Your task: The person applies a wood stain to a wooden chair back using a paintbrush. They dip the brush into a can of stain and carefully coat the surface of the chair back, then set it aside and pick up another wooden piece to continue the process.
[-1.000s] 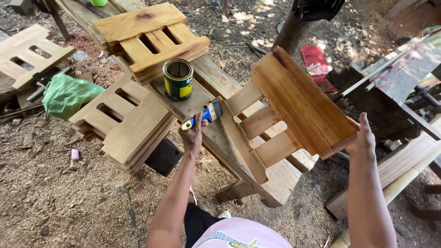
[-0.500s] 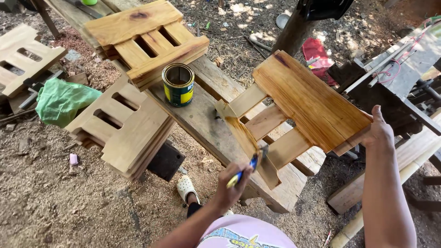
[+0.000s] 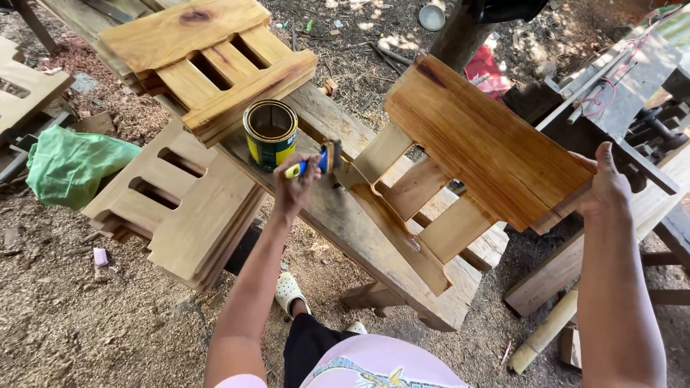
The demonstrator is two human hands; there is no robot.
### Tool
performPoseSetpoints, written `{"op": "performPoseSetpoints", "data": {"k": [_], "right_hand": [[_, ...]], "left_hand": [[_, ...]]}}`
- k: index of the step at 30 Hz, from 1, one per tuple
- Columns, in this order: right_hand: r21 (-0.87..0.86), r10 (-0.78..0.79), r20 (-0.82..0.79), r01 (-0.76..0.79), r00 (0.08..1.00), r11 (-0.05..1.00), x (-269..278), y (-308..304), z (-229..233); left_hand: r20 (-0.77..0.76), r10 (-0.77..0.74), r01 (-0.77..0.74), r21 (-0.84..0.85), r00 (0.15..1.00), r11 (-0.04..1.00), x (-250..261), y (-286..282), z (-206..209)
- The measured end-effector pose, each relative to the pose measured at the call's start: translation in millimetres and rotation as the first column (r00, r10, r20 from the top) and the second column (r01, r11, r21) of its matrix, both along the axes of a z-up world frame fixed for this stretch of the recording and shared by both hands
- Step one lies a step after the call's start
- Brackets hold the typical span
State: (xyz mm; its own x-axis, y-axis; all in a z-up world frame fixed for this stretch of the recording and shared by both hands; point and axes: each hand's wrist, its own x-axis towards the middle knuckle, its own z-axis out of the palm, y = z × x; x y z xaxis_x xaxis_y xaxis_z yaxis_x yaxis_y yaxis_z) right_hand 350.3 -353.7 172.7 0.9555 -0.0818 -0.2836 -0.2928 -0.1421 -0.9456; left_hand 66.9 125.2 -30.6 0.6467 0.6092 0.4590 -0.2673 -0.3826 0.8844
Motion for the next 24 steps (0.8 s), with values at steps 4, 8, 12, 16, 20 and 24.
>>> {"op": "performPoseSetpoints", "data": {"k": [4, 8, 12, 16, 20, 24], "right_hand": [[0.030, 0.028, 0.018, -0.028, 0.999, 0.999, 9.6, -1.5, -1.8], [-0.010, 0.001, -0.027, -0.002, 1.000, 1.000, 16.2, -3.5, -4.8], [0.054, 0.029, -0.018, -0.028, 0.999, 0.998, 29.5, -12.8, -15.5], [0.029, 0.037, -0.001, -0.037, 0.999, 0.999, 18.0, -5.3, -6.7], [0.036, -0.003, 0.002, 0.002, 1.000, 0.999, 12.8, 1.0, -1.6], [0.046, -0.025, 0.004, 0.025, 1.000, 0.999, 21.6, -8.3, -11.3]], "left_hand": [[0.207, -0.042, -0.011, 0.247, 0.977, 0.969, 2.1, -20.4, 2.3], [0.067, -0.166, 0.145, 0.250, 0.984, 0.957, -29.4, -99.1, -19.2], [0.126, -0.286, 0.252, 0.232, 0.950, 0.939, -96.8, -171.6, 45.8], [0.241, -0.289, 0.234, 0.230, 0.927, 0.945, -66.5, -123.5, 37.2], [0.146, -0.030, -0.022, 0.338, 0.989, 0.941, -7.6, -34.4, -8.3], [0.005, 0.083, -0.078, 0.384, 0.997, 0.920, 14.8, -9.3, -26.5]]}}
